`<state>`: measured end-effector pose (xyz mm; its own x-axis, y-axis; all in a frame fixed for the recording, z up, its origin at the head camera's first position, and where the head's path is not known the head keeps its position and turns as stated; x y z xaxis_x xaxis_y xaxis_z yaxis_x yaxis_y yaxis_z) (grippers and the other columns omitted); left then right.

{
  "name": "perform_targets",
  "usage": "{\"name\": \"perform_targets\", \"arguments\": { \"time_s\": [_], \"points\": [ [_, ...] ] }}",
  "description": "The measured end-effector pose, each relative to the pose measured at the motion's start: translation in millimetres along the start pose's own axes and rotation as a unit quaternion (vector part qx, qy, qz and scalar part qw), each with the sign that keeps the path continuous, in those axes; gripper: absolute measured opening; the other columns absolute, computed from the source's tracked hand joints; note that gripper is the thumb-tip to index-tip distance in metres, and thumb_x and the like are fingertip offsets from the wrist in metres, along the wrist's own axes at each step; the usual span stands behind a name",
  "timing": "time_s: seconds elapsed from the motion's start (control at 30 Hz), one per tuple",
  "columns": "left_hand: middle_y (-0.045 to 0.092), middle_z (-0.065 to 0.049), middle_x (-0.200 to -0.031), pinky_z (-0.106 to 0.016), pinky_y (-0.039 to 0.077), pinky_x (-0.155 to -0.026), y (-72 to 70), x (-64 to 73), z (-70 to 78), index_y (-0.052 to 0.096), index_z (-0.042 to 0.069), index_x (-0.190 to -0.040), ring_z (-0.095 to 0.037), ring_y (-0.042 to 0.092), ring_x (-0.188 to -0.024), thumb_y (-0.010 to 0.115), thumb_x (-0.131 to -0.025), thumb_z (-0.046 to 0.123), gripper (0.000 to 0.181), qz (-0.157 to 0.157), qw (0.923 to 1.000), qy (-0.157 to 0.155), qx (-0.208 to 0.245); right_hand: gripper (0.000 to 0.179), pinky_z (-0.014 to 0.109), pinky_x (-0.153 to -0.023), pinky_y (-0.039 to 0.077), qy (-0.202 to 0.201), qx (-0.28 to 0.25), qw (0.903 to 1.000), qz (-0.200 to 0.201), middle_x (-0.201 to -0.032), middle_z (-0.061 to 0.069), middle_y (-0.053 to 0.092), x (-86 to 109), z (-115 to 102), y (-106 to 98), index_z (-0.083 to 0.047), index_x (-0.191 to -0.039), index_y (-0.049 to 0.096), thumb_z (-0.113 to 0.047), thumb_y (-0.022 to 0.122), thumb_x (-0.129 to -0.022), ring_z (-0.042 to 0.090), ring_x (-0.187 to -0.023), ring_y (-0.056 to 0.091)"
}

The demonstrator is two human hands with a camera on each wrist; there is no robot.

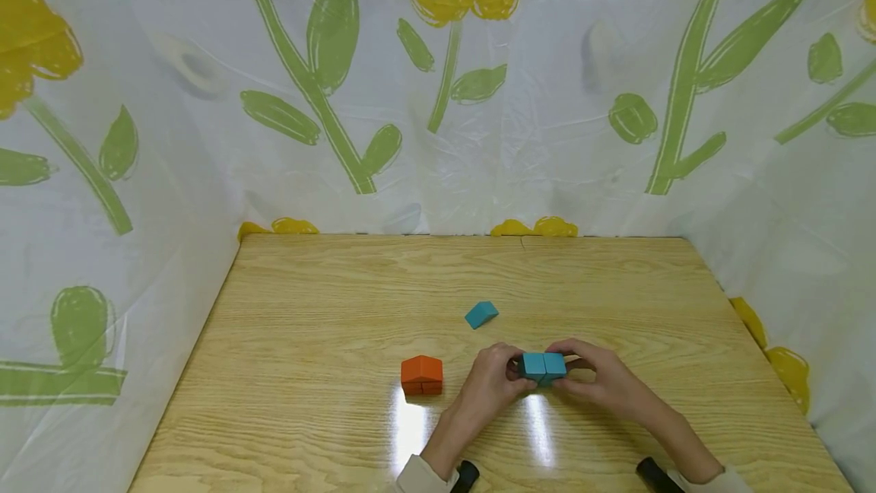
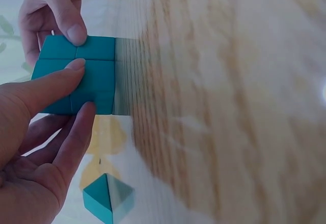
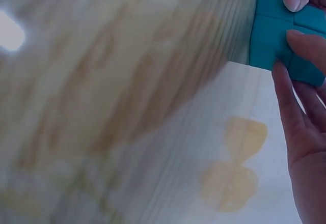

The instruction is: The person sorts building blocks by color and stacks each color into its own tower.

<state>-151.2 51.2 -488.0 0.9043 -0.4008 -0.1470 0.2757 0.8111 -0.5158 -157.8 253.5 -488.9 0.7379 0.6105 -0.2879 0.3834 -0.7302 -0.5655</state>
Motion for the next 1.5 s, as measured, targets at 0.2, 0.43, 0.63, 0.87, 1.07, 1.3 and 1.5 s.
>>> {"name": "perform_targets", "arguments": {
  "time_s": [0.2, 0.43, 0.63, 0.87, 1.07, 1.3, 1.5],
  "points": [
    [0.068, -0.006, -0.094, -0.011, 0.05, -0.066, -0.2, 0.4, 0.4, 0.074, -0.002, -0.108, -0.004, 0.06, -0.079, 0.087, -0.082, 0.005, 0.03, -0.005, 0.9998, 0.01, -0.018, 0.051, 0.03, -0.083, 0.06, -0.008, 0.012, 0.9999, 0.007, -0.119, 0.004, 0.068, 0.9, 2, 1, -0.01, -0.13, 0.062, 0.003, 0.081, -0.085, 0.009, -0.109, 0.065],
    [0.069, -0.004, -0.095, -0.011, 0.048, -0.067, 2.3, 0.4, 0.2, 0.074, 0.001, -0.109, -0.004, 0.058, -0.08, 0.087, -0.083, 0.005, 0.03, -0.01, 0.9986, 0.033, -0.039, 0.05, 0.03, -0.084, 0.06, 0.002, 0.015, 0.9998, 0.01, -0.119, 0.004, 0.068, 2.0, 2, 2, -0.011, -0.13, 0.062, 0.001, 0.081, -0.086, 0.009, -0.11, 0.065],
    [0.069, -0.003, -0.095, -0.013, 0.046, -0.067, 4.7, 1.9, 0.8, 0.073, 0.002, -0.112, -0.006, 0.057, -0.079, 0.09, -0.08, 0.008, 0.037, -0.002, 0.9965, 0.045, -0.07, 0.05, 0.029, -0.087, 0.059, -0.005, 0.023, 0.9997, 0.0, -0.124, 0.008, 0.067, 1.5, -1, 3, -0.004, -0.133, 0.06, 0.0, 0.081, -0.087, 0.008, -0.114, 0.063],
    [0.066, -0.011, -0.114, -0.025, 0.055, -0.086, -3.5, 8.3, 10.7, 0.063, -0.001, -0.13, -0.02, 0.063, -0.103, 0.092, -0.08, 0.021, 0.062, 0.003, 0.9893, 0.021, -0.144, 0.058, 0.035, -0.091, 0.057, -0.003, 0.05, 0.9988, 0.002, -0.132, 0.014, 0.064, 0.0, -11, 1, 0.0, -0.139, 0.056, -0.008, 0.082, -0.088, 0.015, -0.118, 0.062],
    [0.062, -0.012, -0.126, -0.03, 0.055, -0.095, -20.6, 11.8, 24.9, 0.058, 0.001, -0.139, -0.026, 0.058, -0.118, 0.087, -0.085, 0.022, 0.064, -0.025, 0.9883, 0.002, -0.15, 0.053, 0.042, -0.092, 0.057, 0.012, 0.061, 0.9978, 0.023, -0.131, 0.01, 0.065, -2.9, -18, -6, -0.012, -0.138, 0.059, -0.01, 0.081, -0.09, 0.026, -0.116, 0.064],
    [0.064, -0.012, -0.125, -0.03, 0.055, -0.095, -32.4, 12.6, 32.8, 0.061, 0.0, -0.135, -0.026, 0.06, -0.118, 0.083, -0.089, 0.019, 0.055, -0.014, 0.9867, 0.027, -0.16, 0.044, 0.038, -0.095, 0.056, 0.005, 0.075, 0.9967, 0.031, -0.129, 0.013, 0.066, -13.5, -17, -15, -0.016, -0.135, 0.061, -0.002, 0.072, -0.095, 0.024, -0.118, 0.063],
    [0.066, -0.013, -0.123, -0.025, 0.055, -0.092, -16.3, 11.7, 29.5, 0.061, -0.003, -0.133, -0.024, 0.063, -0.114, 0.084, -0.089, 0.018, 0.054, -0.026, 0.9883, 0.037, -0.146, 0.034, 0.044, -0.093, 0.056, 0.025, 0.086, 0.9958, 0.016, -0.131, 0.011, 0.066, -32.4, -11, -18, -0.018, -0.136, 0.061, -0.008, 0.063, -0.103, 0.02, -0.121, 0.062]
  ]
}}
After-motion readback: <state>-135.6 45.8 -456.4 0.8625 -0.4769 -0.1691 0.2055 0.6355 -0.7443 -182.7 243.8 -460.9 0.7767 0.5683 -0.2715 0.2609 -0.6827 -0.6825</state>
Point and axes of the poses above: each hand's wrist, its own x-axis away from the middle knuckle, its own y-axis out of the palm, z = x × y, the point moved 4 cm from there along -x, towards the middle knuckle
